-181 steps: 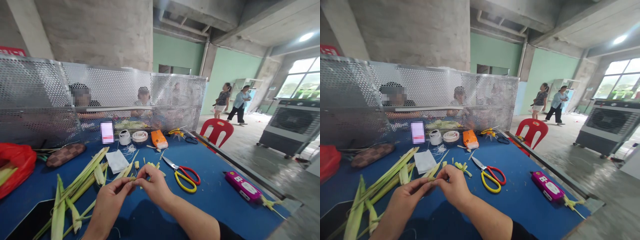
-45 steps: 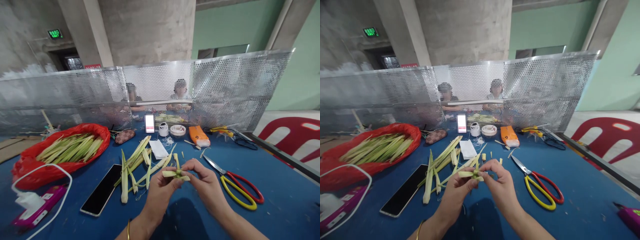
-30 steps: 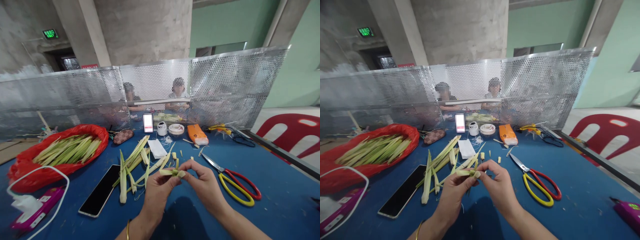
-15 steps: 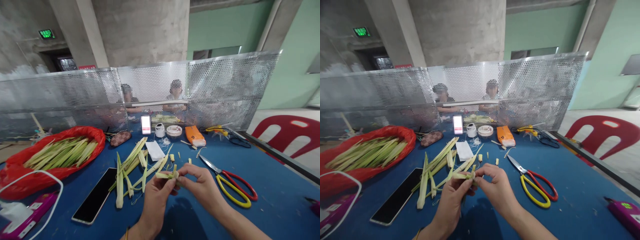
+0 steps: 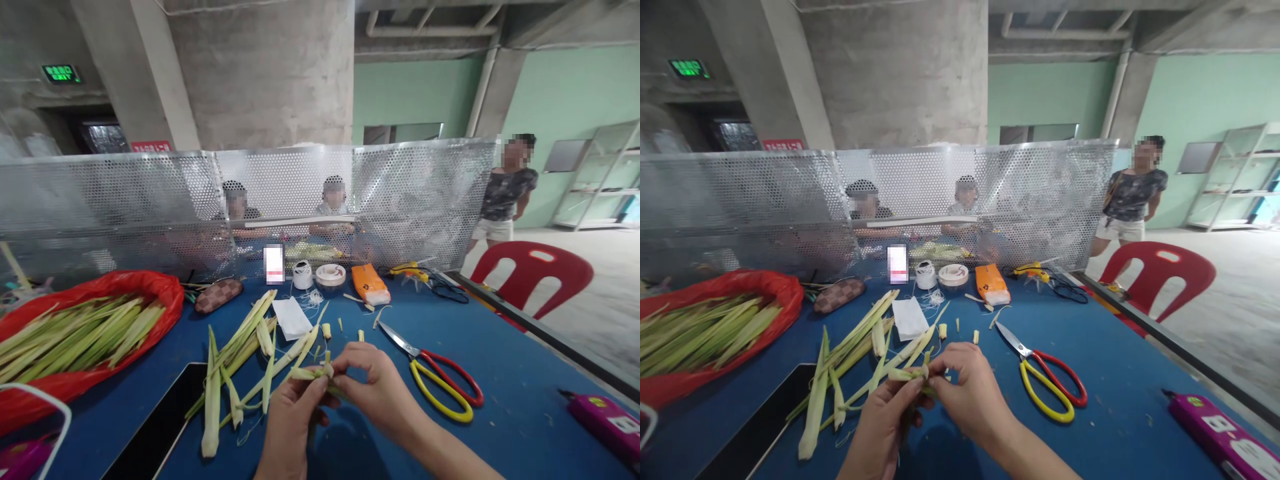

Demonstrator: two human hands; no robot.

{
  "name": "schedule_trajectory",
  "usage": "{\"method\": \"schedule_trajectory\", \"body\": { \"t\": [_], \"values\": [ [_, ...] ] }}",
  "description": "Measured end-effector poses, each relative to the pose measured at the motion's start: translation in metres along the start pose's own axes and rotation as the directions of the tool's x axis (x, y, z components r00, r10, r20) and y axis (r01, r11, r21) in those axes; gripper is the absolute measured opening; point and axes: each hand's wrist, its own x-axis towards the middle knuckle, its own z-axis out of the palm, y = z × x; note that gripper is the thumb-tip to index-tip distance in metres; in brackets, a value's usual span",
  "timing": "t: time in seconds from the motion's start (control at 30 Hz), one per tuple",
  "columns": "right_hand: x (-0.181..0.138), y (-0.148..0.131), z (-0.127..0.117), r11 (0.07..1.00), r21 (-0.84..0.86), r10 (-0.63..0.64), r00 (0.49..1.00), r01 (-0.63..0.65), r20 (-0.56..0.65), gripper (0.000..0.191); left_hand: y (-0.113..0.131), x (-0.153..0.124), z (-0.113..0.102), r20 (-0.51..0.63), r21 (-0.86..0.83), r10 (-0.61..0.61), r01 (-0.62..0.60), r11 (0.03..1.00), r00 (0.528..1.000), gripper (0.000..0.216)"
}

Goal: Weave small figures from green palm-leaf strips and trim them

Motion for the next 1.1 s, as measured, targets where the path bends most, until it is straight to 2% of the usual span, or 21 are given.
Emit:
{"method": "schedule_trajectory", "body": {
  "t": [0.17,0.23,0.3,0.4,0.43,0.53,0.67,0.77,0.87,1.1],
  "values": [
    [-0.002,-0.005,0.003,1.0,-0.018,0.011,1.0,-0.012,-0.016,0.014,-0.002,0.002,0.0,-0.029,-0.003,0.018,-0.018,1.0,0.999,0.033],
    [-0.002,-0.004,0.005,0.997,-0.012,0.07,0.996,-0.07,-0.06,0.016,-0.002,0.002,0.0,-0.025,0.012,0.034,-0.034,0.999,0.999,0.031],
    [-0.001,-0.003,0.006,0.988,0.018,0.154,0.982,-0.153,-0.107,0.009,-0.001,0.001,-0.001,-0.004,0.034,0.024,-0.024,0.999,1.0,0.03],
    [0.0,-0.003,0.005,0.974,0.083,0.215,0.974,-0.208,-0.077,0.027,0.001,-0.001,-0.001,0.032,0.103,0.01,-0.013,0.995,0.999,0.031],
    [0.0,-0.003,0.004,0.974,0.099,0.209,0.977,-0.205,-0.034,0.026,0.001,-0.001,-0.001,0.041,0.126,0.014,-0.02,0.992,0.999,0.031],
    [0.001,0.0,0.001,0.975,0.122,0.18,0.982,-0.186,0.059,0.006,0.001,0.0,-0.001,0.075,0.17,0.027,-0.04,0.985,0.997,0.028],
    [-0.001,0.006,0.002,0.983,0.055,0.177,0.984,-0.176,-0.015,0.01,0.002,0.002,-0.003,0.123,0.176,-0.013,-0.008,0.984,0.992,0.026],
    [-0.004,0.006,0.004,0.995,-0.091,0.029,0.997,-0.035,-0.069,0.013,0.005,0.001,-0.004,0.16,0.157,-0.039,0.013,0.988,0.986,0.026],
    [-0.005,0.003,0.005,0.962,-0.247,-0.139,0.988,0.12,-0.061,0.012,0.009,0.0,-0.003,0.195,0.11,-0.059,0.038,0.993,0.979,0.026],
    [-0.003,0.002,0.004,0.942,-0.329,-0.082,0.996,0.07,-0.023,0.01,0.006,0.001,-0.001,0.191,0.059,-0.052,0.042,0.997,0.98,0.031]
  ]
}}
